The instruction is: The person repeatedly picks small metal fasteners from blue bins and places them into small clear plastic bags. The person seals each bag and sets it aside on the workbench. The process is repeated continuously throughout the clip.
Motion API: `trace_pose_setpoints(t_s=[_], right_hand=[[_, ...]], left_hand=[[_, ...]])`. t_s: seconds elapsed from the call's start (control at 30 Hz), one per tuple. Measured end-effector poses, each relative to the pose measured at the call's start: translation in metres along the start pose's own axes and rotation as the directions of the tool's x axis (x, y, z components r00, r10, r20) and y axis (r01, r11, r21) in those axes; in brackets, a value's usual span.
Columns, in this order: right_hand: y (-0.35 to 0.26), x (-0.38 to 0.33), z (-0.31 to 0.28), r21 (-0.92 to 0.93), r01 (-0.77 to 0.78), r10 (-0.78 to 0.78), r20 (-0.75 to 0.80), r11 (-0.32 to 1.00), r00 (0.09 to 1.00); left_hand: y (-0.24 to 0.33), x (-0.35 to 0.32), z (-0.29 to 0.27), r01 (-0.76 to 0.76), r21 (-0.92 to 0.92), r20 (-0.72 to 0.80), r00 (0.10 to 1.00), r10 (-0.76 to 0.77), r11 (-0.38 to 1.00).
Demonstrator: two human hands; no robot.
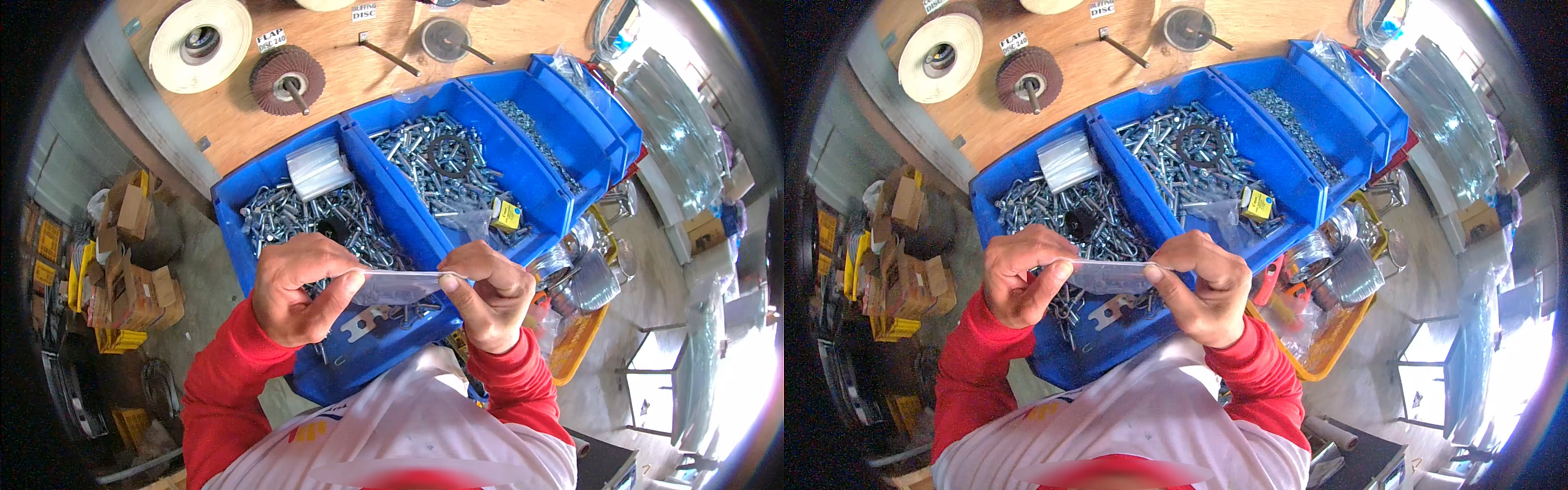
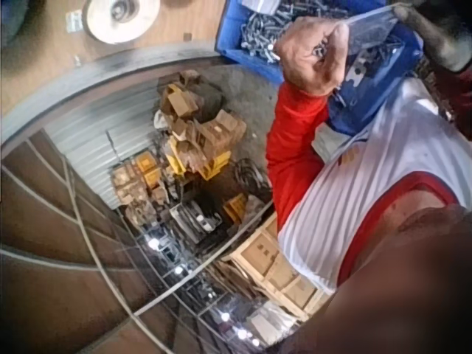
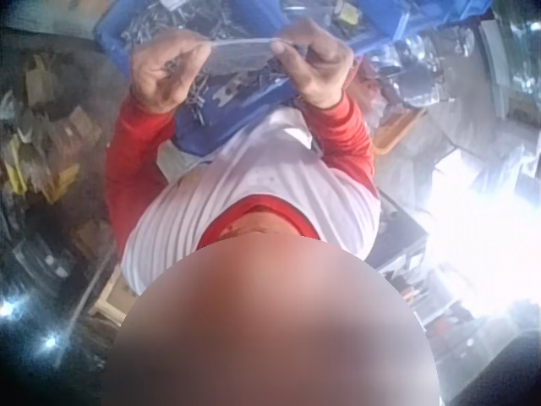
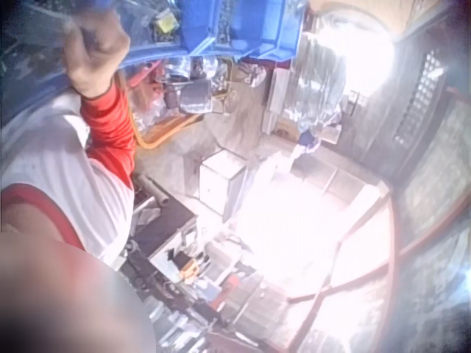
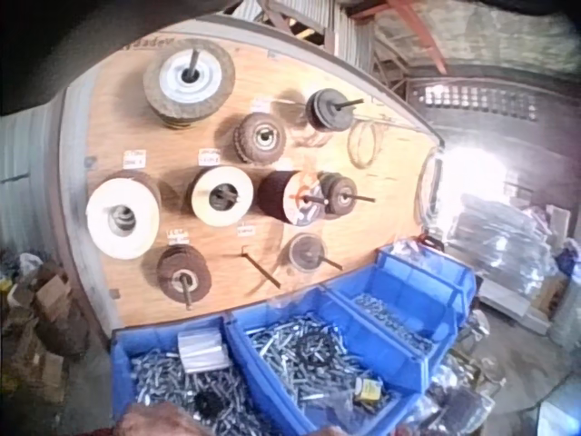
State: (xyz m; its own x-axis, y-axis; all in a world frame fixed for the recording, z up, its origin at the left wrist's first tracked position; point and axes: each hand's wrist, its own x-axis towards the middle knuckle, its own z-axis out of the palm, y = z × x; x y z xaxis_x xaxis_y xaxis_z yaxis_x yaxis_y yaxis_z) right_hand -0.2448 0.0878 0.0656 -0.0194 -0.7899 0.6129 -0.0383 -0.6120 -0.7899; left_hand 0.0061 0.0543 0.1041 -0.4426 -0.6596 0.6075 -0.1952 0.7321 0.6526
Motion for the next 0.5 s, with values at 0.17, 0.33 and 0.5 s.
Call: trace_pose_setpoints(t_s=[0.17,0.33,0.5], right_hand=[[-0.006,-0.009,-0.011,-0.033,-0.013,0.013,-0.012,0.999,1.0],[-0.015,-0.014,-0.027,0.021,-0.008,0.008,0.012,1.0,1.0],[-0.028,-0.017,-0.04,-0.085,-0.087,0.098,0.128,0.993,0.987]], left_hand=[[0.0,-0.001,0.006,0.068,-0.048,0.027,0.997,-0.066,0.997],[0.006,0.006,0.017,0.011,-0.07,0.065,0.998,-0.006,0.998],[0.019,0.029,0.034,-0.148,-0.094,0.186,0.969,0.163,0.985]])
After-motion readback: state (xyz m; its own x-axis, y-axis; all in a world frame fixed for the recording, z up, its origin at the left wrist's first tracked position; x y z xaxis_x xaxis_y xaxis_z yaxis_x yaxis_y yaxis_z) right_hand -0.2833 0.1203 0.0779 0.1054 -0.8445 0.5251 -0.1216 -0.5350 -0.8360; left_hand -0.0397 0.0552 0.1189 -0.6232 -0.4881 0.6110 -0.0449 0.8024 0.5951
